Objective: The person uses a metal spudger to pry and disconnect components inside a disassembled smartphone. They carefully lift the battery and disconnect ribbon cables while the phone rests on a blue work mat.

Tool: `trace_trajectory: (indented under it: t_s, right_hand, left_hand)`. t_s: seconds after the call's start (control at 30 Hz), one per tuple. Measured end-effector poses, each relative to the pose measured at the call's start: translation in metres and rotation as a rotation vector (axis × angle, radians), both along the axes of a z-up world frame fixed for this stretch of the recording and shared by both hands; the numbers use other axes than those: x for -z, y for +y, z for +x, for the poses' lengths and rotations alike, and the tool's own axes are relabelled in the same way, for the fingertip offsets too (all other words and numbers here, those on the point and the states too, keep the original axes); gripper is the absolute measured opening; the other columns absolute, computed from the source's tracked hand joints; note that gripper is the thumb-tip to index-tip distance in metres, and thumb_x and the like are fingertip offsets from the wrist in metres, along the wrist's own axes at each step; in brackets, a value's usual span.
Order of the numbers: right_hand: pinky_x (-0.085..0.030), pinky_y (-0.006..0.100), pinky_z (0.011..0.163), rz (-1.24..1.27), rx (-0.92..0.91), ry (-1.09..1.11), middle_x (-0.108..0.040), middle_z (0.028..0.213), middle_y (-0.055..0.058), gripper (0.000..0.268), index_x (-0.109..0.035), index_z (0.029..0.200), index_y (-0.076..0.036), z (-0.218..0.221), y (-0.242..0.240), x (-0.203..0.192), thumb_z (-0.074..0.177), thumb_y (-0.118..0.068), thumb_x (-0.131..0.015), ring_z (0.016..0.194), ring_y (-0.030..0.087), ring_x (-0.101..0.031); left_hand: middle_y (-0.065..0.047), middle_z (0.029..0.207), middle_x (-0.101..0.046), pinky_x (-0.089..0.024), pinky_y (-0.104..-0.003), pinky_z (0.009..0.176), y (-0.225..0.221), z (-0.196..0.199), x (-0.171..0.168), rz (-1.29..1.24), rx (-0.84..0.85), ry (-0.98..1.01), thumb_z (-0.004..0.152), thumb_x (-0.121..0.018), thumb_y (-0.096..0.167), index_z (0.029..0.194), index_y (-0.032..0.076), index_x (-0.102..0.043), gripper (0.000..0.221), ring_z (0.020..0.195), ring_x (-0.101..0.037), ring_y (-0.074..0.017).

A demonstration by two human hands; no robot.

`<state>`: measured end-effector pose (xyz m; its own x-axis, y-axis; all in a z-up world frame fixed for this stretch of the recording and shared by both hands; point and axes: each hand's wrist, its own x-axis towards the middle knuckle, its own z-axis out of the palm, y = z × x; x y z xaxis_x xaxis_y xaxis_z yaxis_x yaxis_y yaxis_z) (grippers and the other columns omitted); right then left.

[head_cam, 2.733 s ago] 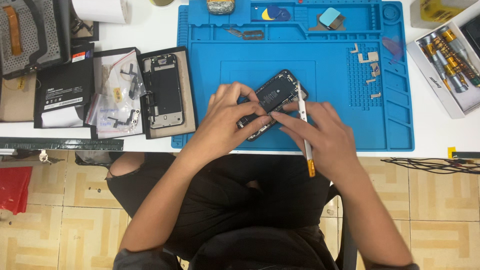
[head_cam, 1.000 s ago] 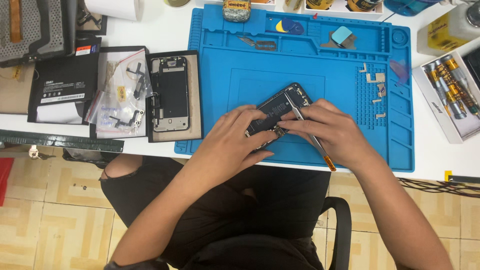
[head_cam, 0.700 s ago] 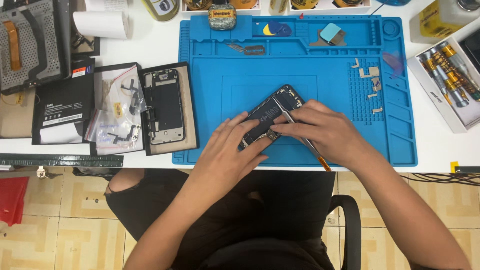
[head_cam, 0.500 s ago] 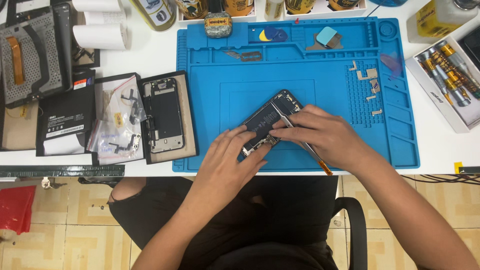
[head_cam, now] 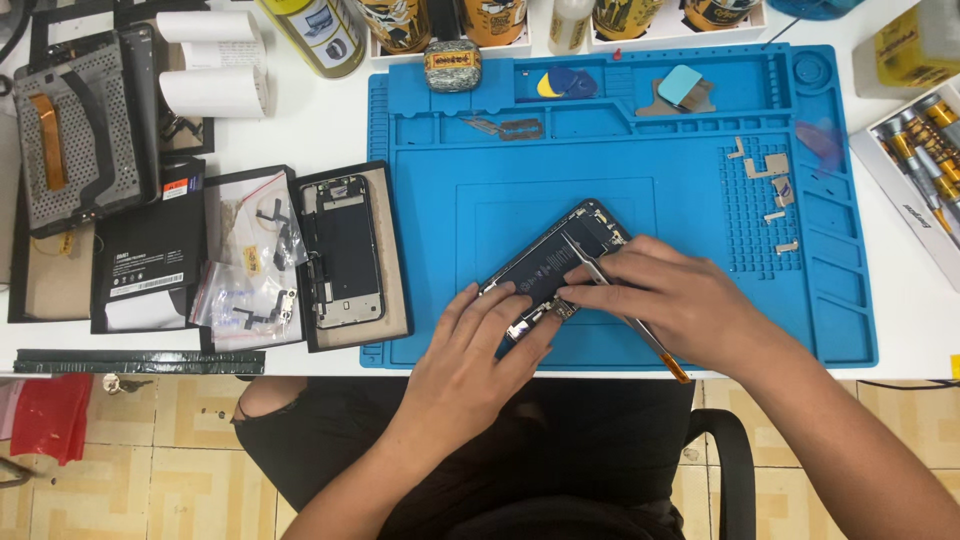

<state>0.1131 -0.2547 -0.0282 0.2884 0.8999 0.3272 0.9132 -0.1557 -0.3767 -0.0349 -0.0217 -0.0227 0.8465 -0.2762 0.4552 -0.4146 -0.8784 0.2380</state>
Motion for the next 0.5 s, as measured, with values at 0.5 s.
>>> trace_trajectory:
  t_s: [0.5]
  right_hand:
    - [-0.058,0.042,0.094,0.025,-0.075,-0.003,-0.069,0.132,0.010,0.035,-0.069,0.129,-0.011,0.0016,0.0056,-0.0105,0.098,0.005,-0.064,0.112,0.024,-0.069]
  left_hand:
    - [-0.015,0.122,-0.062,-0.057,-0.055,0.103,0.0062,-0.0006,0.0004,-0.002,0.014,-0.028,0.106,-0.060,0.009,0.131,0.010,-0.065,0.025,0.121,-0.067,-0.0340]
